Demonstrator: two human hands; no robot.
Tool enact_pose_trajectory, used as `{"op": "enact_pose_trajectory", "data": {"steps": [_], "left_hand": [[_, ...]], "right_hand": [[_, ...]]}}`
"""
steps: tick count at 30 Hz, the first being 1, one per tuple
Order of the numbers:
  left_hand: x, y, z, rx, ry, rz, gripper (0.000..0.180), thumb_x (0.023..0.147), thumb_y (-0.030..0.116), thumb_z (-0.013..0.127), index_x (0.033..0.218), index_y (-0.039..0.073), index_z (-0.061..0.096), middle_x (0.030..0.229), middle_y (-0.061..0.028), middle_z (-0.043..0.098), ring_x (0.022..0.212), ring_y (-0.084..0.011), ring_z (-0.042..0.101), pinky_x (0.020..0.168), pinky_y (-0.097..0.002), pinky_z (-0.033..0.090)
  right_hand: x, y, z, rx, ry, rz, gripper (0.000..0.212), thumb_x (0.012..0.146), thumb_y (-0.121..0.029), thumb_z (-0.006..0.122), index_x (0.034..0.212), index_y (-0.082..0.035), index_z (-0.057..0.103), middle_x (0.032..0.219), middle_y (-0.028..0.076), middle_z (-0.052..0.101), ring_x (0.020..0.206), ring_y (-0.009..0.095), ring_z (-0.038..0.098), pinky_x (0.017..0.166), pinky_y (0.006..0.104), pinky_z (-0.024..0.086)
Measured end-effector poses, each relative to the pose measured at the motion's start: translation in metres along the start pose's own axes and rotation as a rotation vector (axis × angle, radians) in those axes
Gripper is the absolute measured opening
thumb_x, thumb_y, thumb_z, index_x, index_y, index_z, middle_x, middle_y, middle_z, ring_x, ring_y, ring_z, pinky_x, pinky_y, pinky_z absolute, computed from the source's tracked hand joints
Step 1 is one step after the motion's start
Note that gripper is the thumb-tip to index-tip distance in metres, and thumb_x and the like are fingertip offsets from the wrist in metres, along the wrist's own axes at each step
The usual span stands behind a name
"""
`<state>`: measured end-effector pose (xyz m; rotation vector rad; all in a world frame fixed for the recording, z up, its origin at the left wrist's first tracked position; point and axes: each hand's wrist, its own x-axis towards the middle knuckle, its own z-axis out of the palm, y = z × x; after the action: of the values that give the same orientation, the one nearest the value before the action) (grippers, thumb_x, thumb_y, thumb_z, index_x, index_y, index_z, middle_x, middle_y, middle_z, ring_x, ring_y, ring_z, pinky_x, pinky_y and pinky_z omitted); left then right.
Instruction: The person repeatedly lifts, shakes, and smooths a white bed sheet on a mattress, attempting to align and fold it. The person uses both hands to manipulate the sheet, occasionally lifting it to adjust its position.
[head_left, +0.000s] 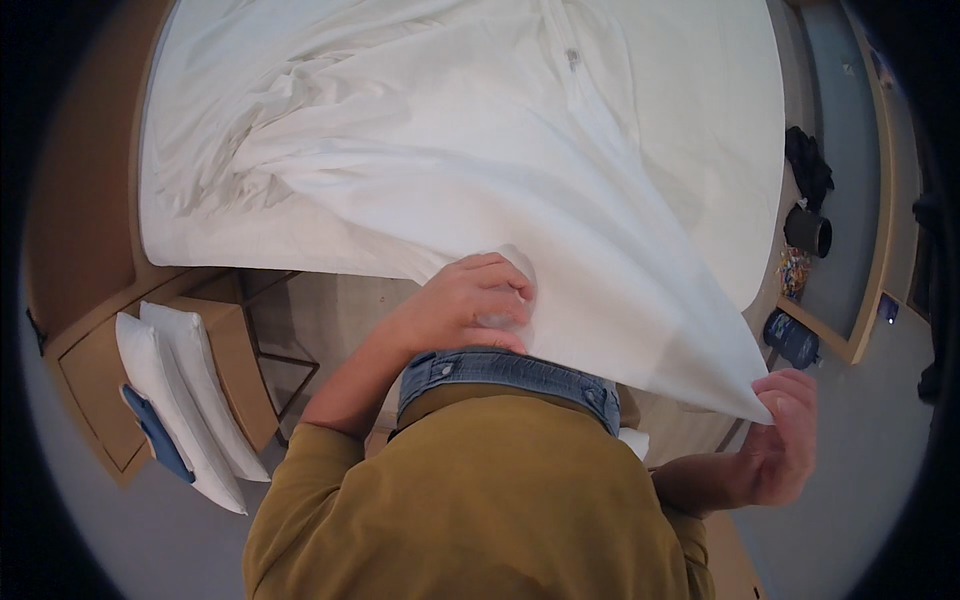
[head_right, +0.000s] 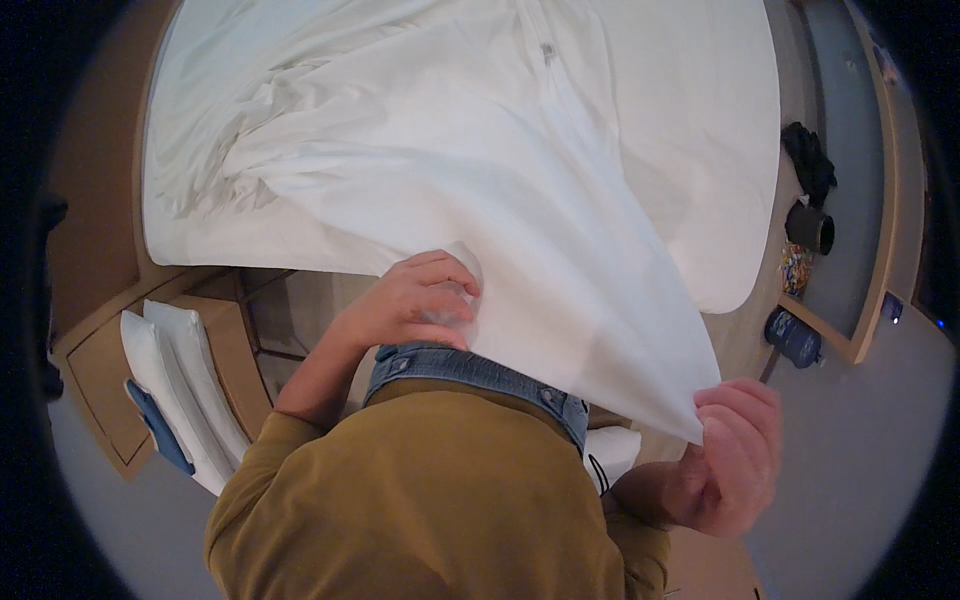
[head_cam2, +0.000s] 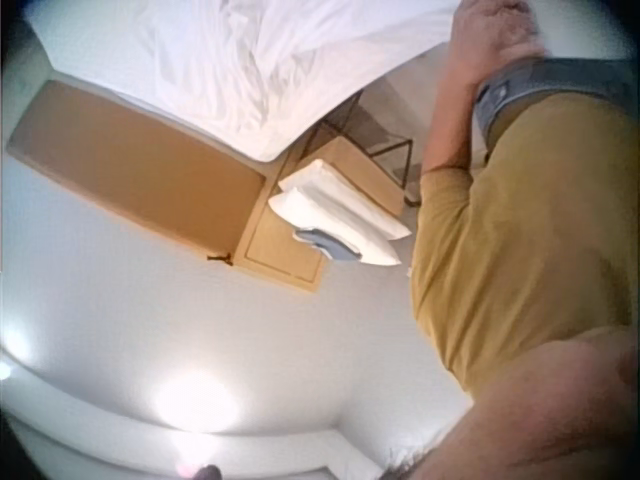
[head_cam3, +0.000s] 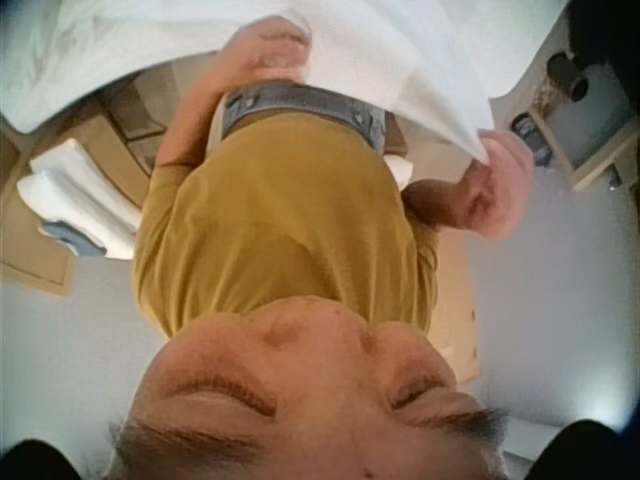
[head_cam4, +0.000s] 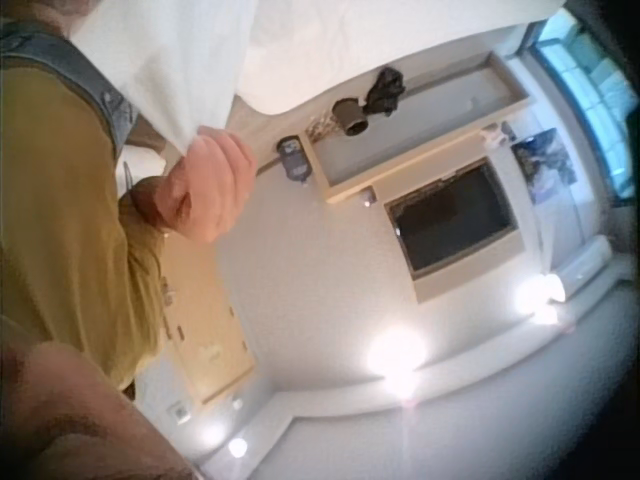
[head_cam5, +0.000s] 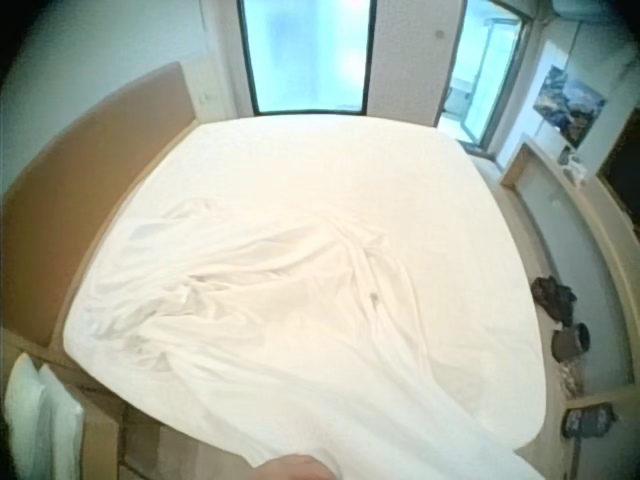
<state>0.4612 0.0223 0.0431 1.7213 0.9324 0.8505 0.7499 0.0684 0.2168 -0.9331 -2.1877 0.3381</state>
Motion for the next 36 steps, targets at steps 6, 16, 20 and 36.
{"op": "enact_pose_trajectory", "data": {"steps": [6,16,20,36], "left_hand": [[-0.026,-0.011,-0.006,0.078,0.242,-0.028,0.025,0.069,0.005,0.076,0.089,0.007,0.062,0.09,-0.0081,0.064,0.084,-0.0244,0.061,0.072,-0.0333,0.049],[-0.075,0.07,-0.014,0.743,0.787,0.302,0.032,0.062,-0.006,0.067,0.087,0.008,0.053,0.092,-0.008,0.059,0.061,-0.0204,0.053,0.05,-0.0295,0.042],[-0.058,0.057,0.021,0.809,0.647,0.134,0.021,0.062,-0.004,0.065,0.074,0.005,0.05,0.095,-0.0135,0.066,0.055,-0.021,0.054,0.046,-0.0292,0.042],[-0.033,0.06,0.052,0.337,0.585,-0.26,0.041,0.084,0.045,0.061,0.106,0.01,0.067,0.103,-0.0099,0.061,0.078,-0.024,0.057,0.069,-0.0339,0.048]], "right_hand": [[0.004,-0.016,0.004,-0.154,0.089,0.094,0.012,0.079,0.004,0.06,0.09,0.007,0.059,0.074,0.017,0.061,0.062,0.029,0.058,0.058,0.0414,0.047],[-0.006,0.015,-0.028,-0.275,-0.047,-0.067,0.017,0.073,0.011,0.061,0.09,0.009,0.062,0.082,0.02,0.065,0.077,0.036,0.066,0.066,0.0421,0.054],[-0.013,0.03,-0.041,-0.261,-0.043,-0.151,0.019,0.071,0.013,0.061,0.089,0.009,0.062,0.081,0.021,0.064,0.076,0.037,0.066,0.064,0.042,0.055],[-0.005,0.054,-0.054,-0.127,-0.02,-0.352,0.013,0.068,0.009,0.062,0.081,0.007,0.061,0.073,0.019,0.063,0.064,0.035,0.064,0.05,0.0364,0.052]]}}
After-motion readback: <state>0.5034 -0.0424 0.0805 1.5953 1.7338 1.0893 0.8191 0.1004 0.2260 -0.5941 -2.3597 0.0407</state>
